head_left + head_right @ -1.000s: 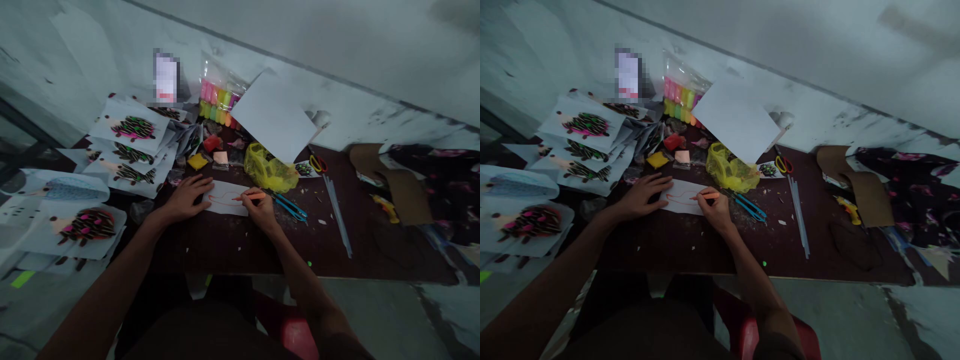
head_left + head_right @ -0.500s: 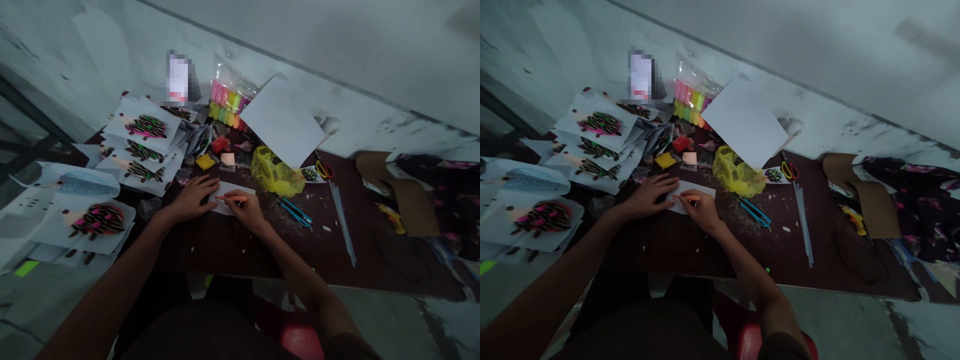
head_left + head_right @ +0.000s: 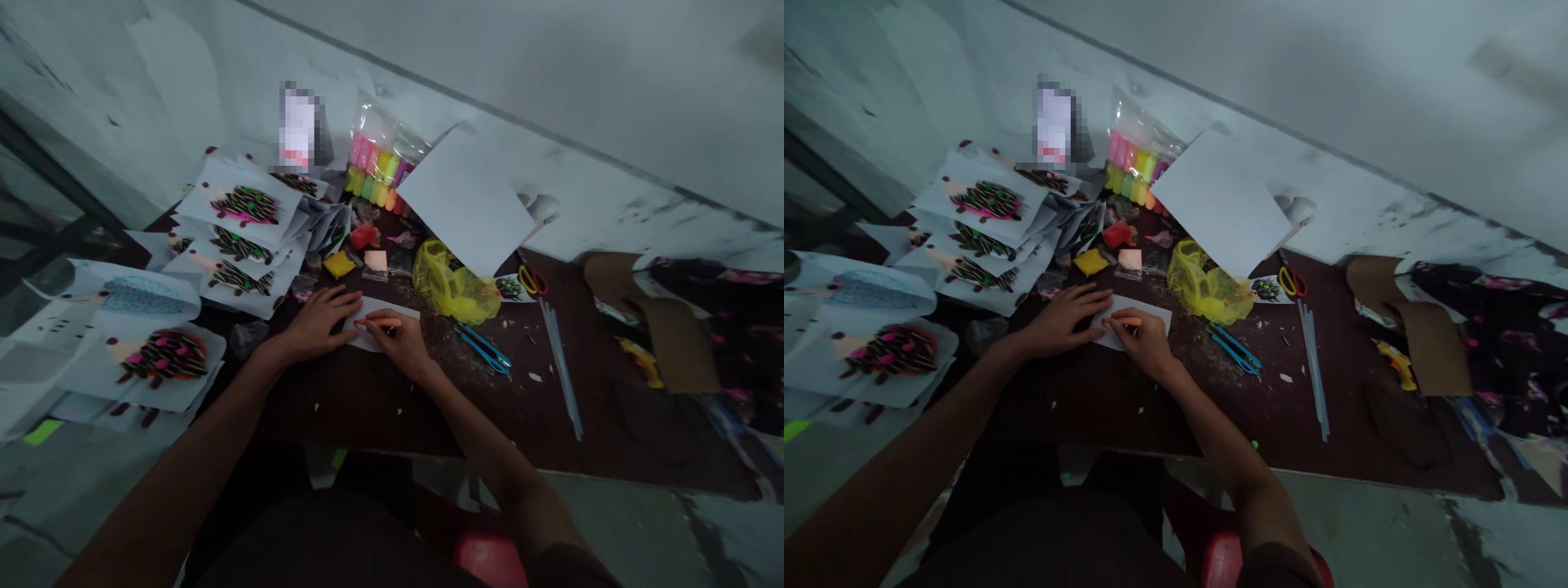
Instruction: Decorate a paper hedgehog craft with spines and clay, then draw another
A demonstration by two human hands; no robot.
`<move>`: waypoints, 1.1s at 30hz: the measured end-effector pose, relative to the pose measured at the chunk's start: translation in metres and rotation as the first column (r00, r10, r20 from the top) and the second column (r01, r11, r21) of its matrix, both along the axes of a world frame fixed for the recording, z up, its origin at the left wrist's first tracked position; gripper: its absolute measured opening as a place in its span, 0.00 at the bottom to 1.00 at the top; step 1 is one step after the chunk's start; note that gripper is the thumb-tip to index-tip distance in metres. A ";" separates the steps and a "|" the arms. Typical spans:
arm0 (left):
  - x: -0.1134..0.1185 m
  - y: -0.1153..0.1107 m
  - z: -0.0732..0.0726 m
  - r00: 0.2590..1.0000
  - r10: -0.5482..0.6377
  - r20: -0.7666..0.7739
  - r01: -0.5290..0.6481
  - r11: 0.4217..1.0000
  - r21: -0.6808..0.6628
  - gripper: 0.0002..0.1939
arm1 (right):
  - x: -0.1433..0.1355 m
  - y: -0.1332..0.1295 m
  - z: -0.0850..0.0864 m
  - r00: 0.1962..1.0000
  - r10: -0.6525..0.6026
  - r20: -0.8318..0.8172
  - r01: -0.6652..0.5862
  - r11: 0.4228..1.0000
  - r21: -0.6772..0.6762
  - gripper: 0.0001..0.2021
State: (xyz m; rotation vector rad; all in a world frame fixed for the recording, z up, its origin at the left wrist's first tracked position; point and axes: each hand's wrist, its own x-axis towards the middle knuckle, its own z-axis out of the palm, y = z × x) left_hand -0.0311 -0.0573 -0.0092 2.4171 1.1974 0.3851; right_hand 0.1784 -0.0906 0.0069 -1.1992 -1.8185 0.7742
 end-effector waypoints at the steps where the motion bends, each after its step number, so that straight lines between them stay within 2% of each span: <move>1: 0.000 0.000 0.000 1.000 0.002 0.001 -0.002 1.000 0.000 0.30 | 0.000 0.000 0.000 1.000 -0.001 0.000 0.001 1.000 0.003 0.10; 22: 0.001 -0.001 0.003 1.000 0.001 -0.009 -0.001 1.000 -0.008 0.30 | -0.003 -0.004 0.001 1.000 0.004 -0.021 -0.004 1.000 -0.010 0.10; 33: 0.001 -0.001 0.002 1.000 0.005 -0.008 -0.005 1.000 0.000 0.30 | 0.000 -0.008 0.002 1.000 0.014 0.021 -0.014 1.000 0.004 0.09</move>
